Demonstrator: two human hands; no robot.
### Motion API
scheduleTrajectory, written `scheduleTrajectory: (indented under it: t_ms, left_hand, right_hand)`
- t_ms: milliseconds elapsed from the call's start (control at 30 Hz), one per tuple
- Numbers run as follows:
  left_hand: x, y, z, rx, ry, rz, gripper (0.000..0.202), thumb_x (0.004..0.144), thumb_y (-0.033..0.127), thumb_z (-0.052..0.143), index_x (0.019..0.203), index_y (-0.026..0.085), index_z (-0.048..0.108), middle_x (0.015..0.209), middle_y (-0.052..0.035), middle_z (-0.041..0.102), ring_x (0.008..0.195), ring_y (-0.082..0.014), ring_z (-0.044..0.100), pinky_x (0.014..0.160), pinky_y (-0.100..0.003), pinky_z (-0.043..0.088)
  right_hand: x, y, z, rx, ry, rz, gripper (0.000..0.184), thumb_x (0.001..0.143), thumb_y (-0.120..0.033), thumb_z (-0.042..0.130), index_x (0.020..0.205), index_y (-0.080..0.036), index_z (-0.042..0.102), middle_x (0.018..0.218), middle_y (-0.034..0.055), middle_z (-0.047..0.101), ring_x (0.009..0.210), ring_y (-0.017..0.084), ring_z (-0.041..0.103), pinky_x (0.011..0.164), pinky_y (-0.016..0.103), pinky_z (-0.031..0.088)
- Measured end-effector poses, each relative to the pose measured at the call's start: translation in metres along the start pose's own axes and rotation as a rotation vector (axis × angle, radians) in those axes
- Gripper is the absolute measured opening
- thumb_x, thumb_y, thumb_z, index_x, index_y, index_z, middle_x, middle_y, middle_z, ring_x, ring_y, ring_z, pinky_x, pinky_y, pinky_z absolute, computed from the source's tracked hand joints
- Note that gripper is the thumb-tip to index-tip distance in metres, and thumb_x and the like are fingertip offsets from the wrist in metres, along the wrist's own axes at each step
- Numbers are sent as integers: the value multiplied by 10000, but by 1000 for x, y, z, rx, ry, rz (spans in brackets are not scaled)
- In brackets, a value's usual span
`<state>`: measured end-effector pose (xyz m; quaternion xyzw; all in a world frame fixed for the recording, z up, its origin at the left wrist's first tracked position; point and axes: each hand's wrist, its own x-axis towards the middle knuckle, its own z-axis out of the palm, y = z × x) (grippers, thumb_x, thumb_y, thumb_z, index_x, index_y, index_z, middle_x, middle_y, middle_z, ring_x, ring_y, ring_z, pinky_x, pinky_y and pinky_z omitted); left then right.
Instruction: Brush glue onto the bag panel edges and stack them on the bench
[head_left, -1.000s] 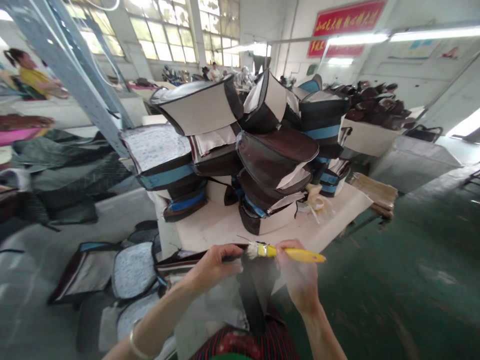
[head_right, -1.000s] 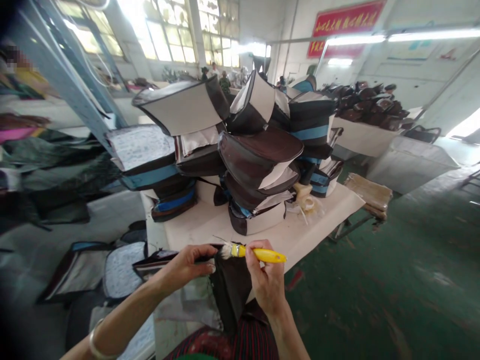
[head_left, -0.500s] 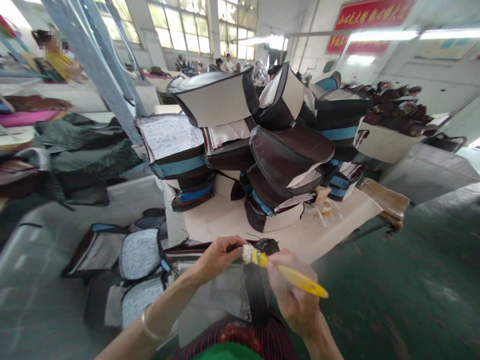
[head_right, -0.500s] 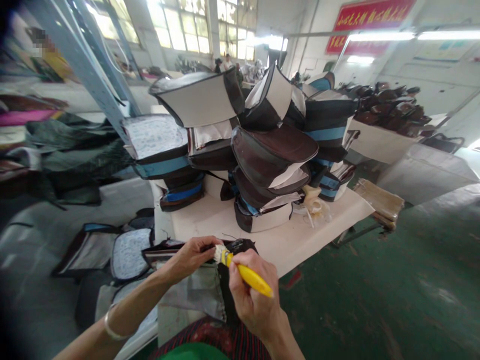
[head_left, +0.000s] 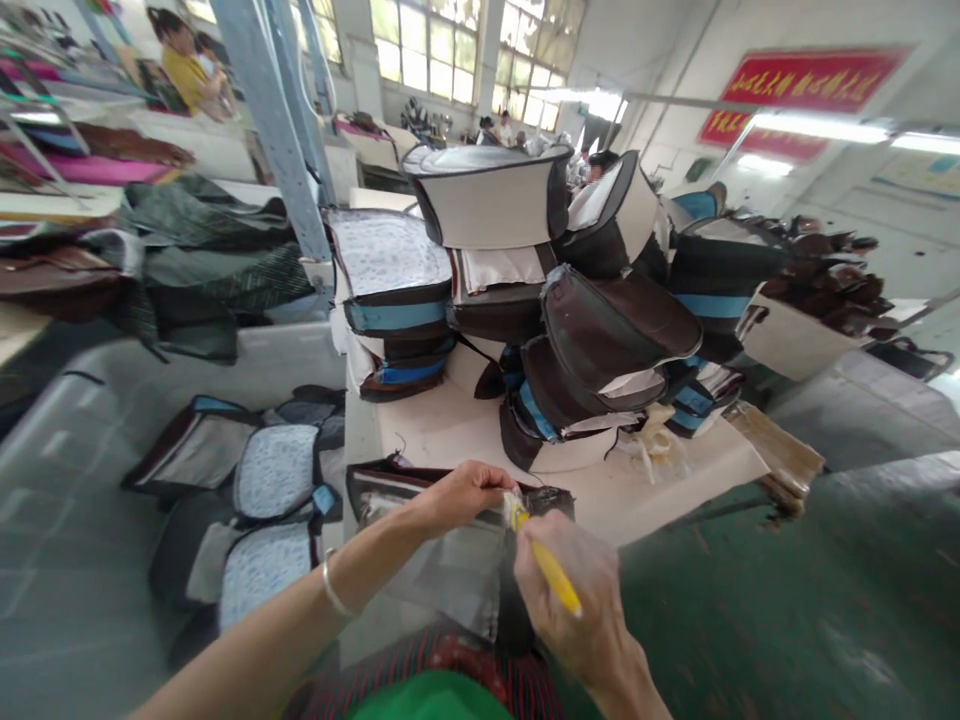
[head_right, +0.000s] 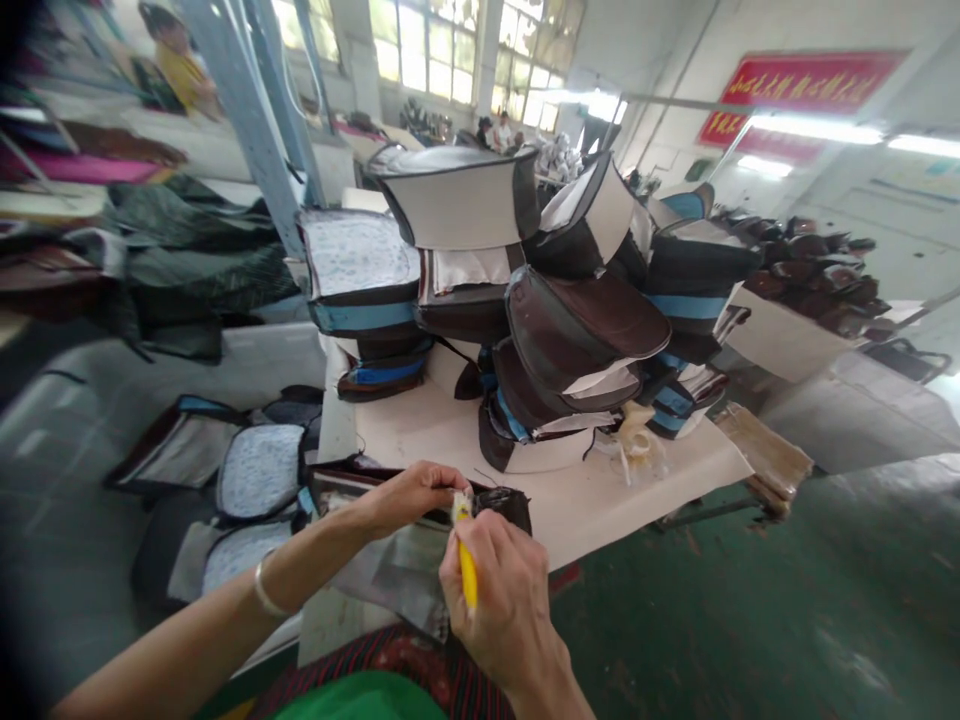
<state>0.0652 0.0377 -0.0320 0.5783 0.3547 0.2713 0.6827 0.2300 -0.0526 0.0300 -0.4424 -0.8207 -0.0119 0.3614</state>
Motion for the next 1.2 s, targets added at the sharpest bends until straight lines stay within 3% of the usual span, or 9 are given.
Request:
scheduleTrajectory:
  t_ms: [167,433,533,633,700,833,900,1033,1200]
  left_hand:
    - [0,-5,1,-62,39,-48,198,740,300,630,781,111,671,615,27,534,573,-104,404,576,-241,291]
    - [-1,1,3,-57,29,-44,224,730,334,662,759,113,647,619,23,548,578,-102,428,586,-236,309]
    - [-3,2,1,-38,31,-34,251,737,368,660,766,122,623,619,33,513,576,-99,401,571,-230,287]
    - [-7,5,3,11,15,-5,300,778,434,619,806,136,595,631,45,471,582,-99,377,563,-227,274]
    - [-9,7,8,97,10,19,337,780,475,619,841,145,603,646,46,476,597,-105,388,561,-225,282]
    - [-11,10,23,368,198,-20,340,665,457,725,786,147,658,630,42,516,628,-127,435,561,-227,295]
    - [-10,10,28,403,257,-56,280,657,400,721,754,143,671,610,41,528,627,-134,454,571,-231,309]
    - [-7,12,29,251,186,-104,179,646,266,681,764,131,686,631,25,577,632,-140,486,604,-240,354]
    - [-7,10,19,53,50,-55,222,664,268,696,813,105,676,708,-5,606,658,-134,482,627,-242,368]
  right_hand:
    - [-2,5,4,-13,58,42,112,927,-82,472,918,-177,530,710,22,536,633,163,547,589,282,399]
    - [-7,11,-8,64,90,130,129,942,-110,455,894,-186,548,725,17,559,628,145,555,612,267,427]
    - [-10,20,-11,136,63,270,137,961,-182,456,880,-196,565,730,13,582,617,143,565,586,259,431]
    - [-14,29,-17,246,117,454,110,952,-259,516,933,-201,608,774,24,623,630,157,573,589,267,455]
    - [-17,33,-22,346,149,504,106,938,-273,551,947,-205,631,799,30,635,639,164,573,586,274,465]
    - [-22,34,-29,517,177,491,84,914,-251,585,879,-206,647,804,28,615,713,176,578,615,278,463]
    - [-23,32,-30,550,182,489,96,912,-243,589,847,-201,646,789,23,595,727,174,567,632,279,450]
    - [-23,26,-29,597,162,490,148,930,-242,562,810,-192,632,764,18,565,712,171,550,638,289,426]
    - [-21,29,-25,552,151,598,146,947,-252,550,843,-200,637,760,4,569,699,163,547,657,285,420]
